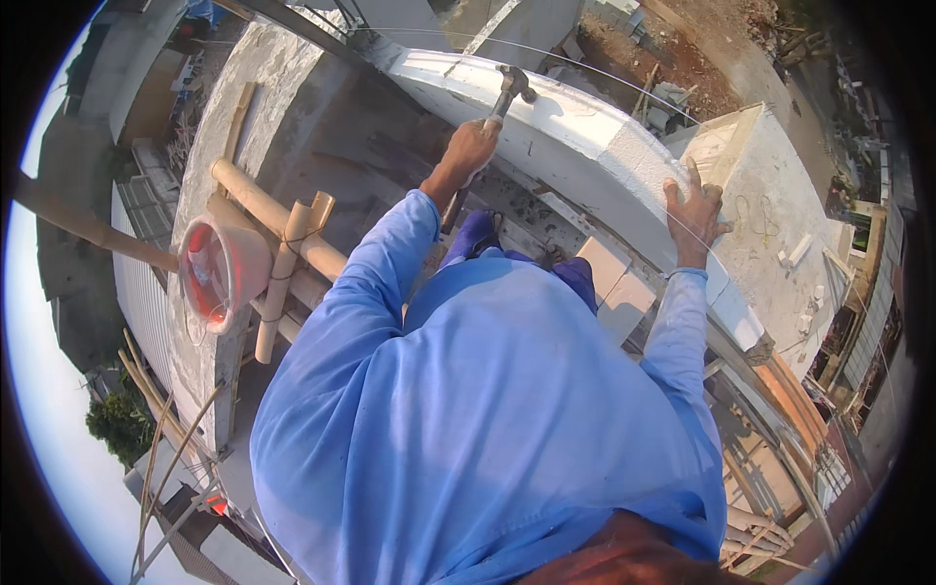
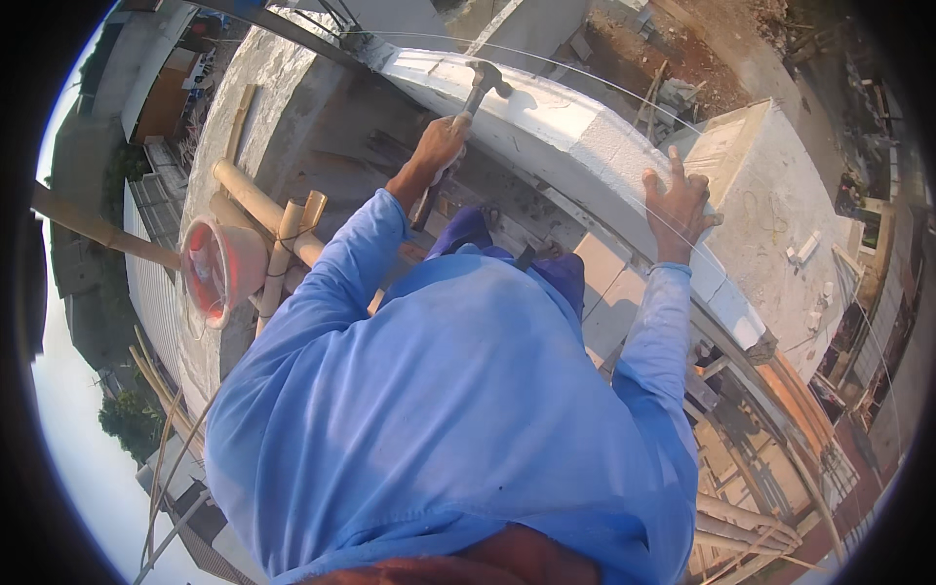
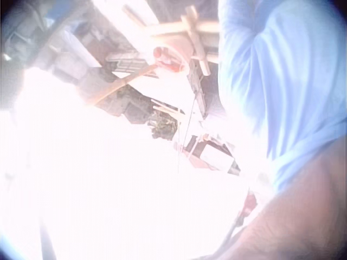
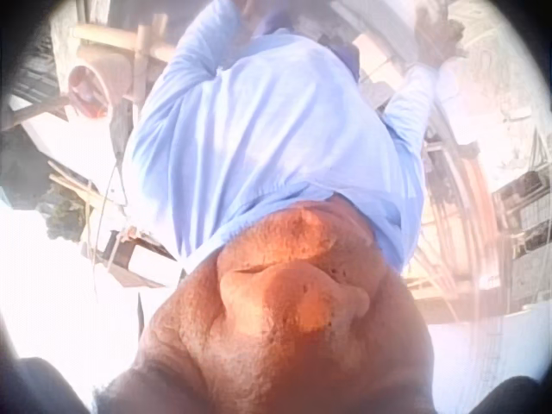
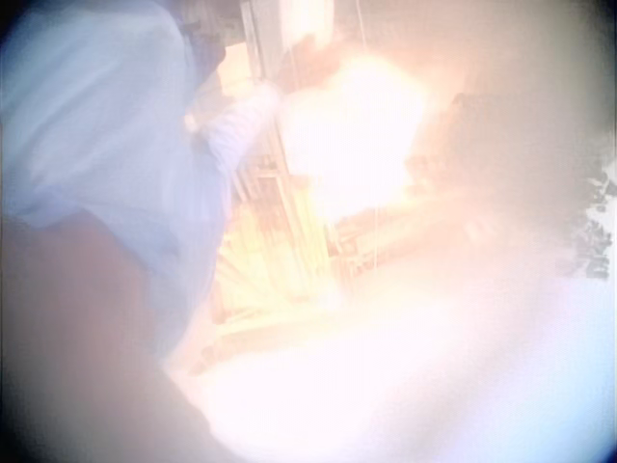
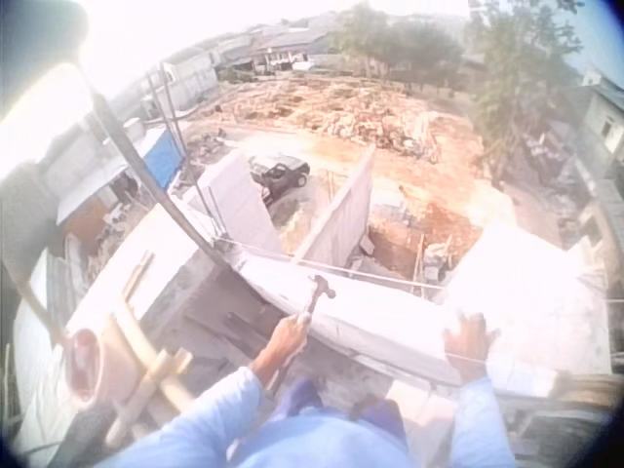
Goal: The person applies mortar onto structural segments, positions concrete blocks on a wall structure, checks their measurements with a tape measure, taps them into place using a hammer, and cuts block segments with a hand saw.
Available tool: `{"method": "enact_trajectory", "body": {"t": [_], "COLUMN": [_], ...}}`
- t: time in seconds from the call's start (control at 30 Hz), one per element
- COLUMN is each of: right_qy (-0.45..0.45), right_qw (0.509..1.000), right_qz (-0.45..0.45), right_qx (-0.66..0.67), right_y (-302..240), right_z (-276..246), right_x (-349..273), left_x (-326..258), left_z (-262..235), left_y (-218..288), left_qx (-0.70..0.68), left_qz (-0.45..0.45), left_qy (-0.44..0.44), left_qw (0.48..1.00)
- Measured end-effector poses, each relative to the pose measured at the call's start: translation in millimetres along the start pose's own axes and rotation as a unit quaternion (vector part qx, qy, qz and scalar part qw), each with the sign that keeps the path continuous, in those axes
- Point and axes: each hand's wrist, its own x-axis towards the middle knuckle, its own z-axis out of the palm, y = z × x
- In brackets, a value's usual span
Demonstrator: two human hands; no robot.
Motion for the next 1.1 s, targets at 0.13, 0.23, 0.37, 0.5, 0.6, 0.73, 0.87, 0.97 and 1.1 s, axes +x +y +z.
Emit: {"method": "enact_trajectory", "body": {"t": [0.13,0.23,0.37,0.5,0.6,0.73,0.87,0.97,1.1], "right_qy": [0.058,0.024,-0.042,-0.063,-0.05,-0.061,-0.056,-0.063,-0.084], "right_qw": [0.995,0.989,0.988,0.991,0.99,0.988,0.989,0.99,0.98], "right_qz": [-0.082,-0.14,-0.147,-0.121,-0.131,-0.143,-0.139,-0.127,-0.14], "right_qx": [0.009,-0.048,0.001,-0.002,-0.012,0.003,0.009,-0.02,-0.112], "right_y": [4.5,-9.6,-13.6,-22.2,-22.6,-27.4,-25.8,-30.2,-42.2], "right_z": [9.1,13.7,10.4,0.4,0.0,-3.6,-5.8,-5.7,-20.3], "right_x": [-2.5,-6.5,1.0,-2.1,-3.2,-6.8,-5.9,-5.9,-17.4], "left_x": [3.7,11.0,55.6,67.6,61.0,68.8,65.8,81.2,72.7], "left_z": [-6.0,-19.2,-16.3,-13.9,-16.8,-20.3,-26.2,-21.5,-29.1], "left_y": [-16.7,-17.1,-48.0,-46.2,-38.9,-43.5,-34.0,-44.9,-32.6], "left_qx": [-0.022,-0.023,-0.048,-0.059,-0.074,-0.062,-0.044,-0.05,-0.062], "left_qz": [0.077,0.036,0.034,0.025,0.023,0.03,0.028,0.023,-0.01], "left_qy": [0.056,0.064,0.148,0.107,0.112,0.114,0.108,0.11,0.07], "left_qw": [0.995,0.997,0.987,0.992,0.991,0.991,0.993,0.992,0.996]}}
